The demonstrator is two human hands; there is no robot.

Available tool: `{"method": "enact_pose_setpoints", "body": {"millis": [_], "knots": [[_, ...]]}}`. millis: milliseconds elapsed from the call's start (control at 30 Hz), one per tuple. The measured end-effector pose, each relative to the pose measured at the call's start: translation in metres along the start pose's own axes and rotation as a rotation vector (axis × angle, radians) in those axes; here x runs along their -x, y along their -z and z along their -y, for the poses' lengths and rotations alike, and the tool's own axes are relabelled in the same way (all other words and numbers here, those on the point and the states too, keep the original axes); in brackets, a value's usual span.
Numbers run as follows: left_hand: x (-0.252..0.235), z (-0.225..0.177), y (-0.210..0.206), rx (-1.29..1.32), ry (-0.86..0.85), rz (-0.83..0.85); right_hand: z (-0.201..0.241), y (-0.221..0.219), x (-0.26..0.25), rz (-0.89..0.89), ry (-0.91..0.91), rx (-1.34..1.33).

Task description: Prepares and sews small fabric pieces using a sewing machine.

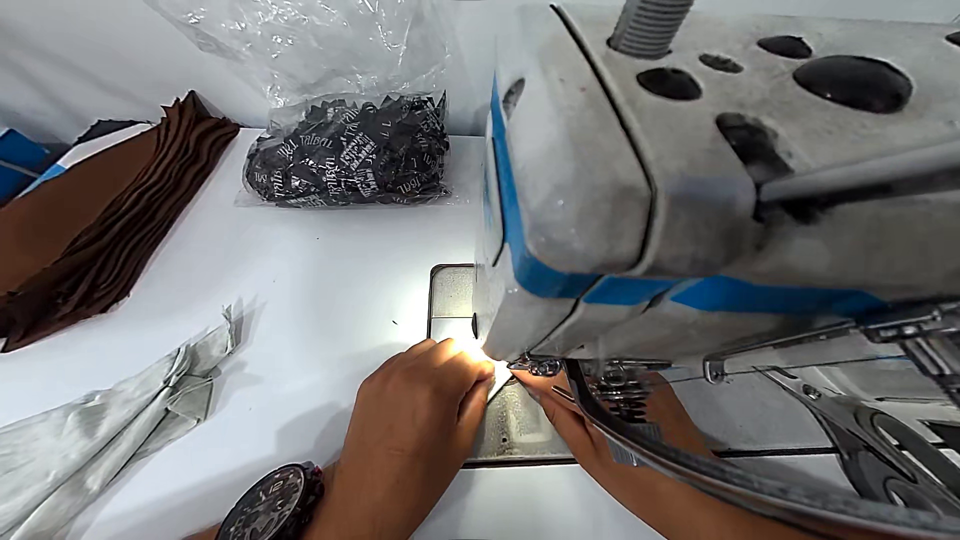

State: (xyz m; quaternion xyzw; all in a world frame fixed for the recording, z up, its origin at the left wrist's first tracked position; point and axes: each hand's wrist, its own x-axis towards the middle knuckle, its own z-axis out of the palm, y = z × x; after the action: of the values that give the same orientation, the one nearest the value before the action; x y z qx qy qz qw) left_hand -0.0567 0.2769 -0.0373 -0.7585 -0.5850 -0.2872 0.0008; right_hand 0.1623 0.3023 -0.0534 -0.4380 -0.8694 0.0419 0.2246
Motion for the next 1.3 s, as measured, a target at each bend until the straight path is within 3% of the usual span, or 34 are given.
{"method": "enact_pose_setpoints", "body": {"millis": [567, 633, 700, 767, 833, 967, 1100, 1233, 1300], "knots": [[-0.020, 0.007, 0.007, -0.032, -0.014, 0.040, 0.001, 0.000, -0.010, 0.036, -0.059, 0.067], [-0.029, -0.005, 0.026, -0.016, 0.011, 0.090, 0.002, 0.011, -0.016, 0.072, -0.045, 0.060], [-0.026, 0.000, 0.014, -0.055, -0.006, 0.029, -0.002, 0.037, -0.018, 0.042, -0.012, -0.010], [-0.024, 0.006, 0.003, -0.060, -0.011, -0.018, -0.022, 0.062, 0.003, -0.134, -0.013, 0.012], [-0.025, 0.005, 0.001, -0.043, 0.007, -0.022, -0.050, 0.100, 0.050, -0.193, -0.144, 0.084], [-0.030, -0.005, 0.010, -0.035, 0.114, 0.074, -0.080, 0.136, 0.148, -0.084, -0.458, 0.183], [-0.030, -0.021, 0.016, -0.068, 0.216, 0.192, -0.096, 0.131, 0.182, -0.092, -0.450, 0.192], [-0.018, -0.032, 0.018, -0.104, 0.292, 0.201, -0.062, 0.152, 0.174, 0.164, -0.581, 0.210], [0.003, -0.031, 0.030, 0.061, 0.302, 0.130, -0.033, 0.156, 0.178, 0.244, -0.618, 0.267]]}}
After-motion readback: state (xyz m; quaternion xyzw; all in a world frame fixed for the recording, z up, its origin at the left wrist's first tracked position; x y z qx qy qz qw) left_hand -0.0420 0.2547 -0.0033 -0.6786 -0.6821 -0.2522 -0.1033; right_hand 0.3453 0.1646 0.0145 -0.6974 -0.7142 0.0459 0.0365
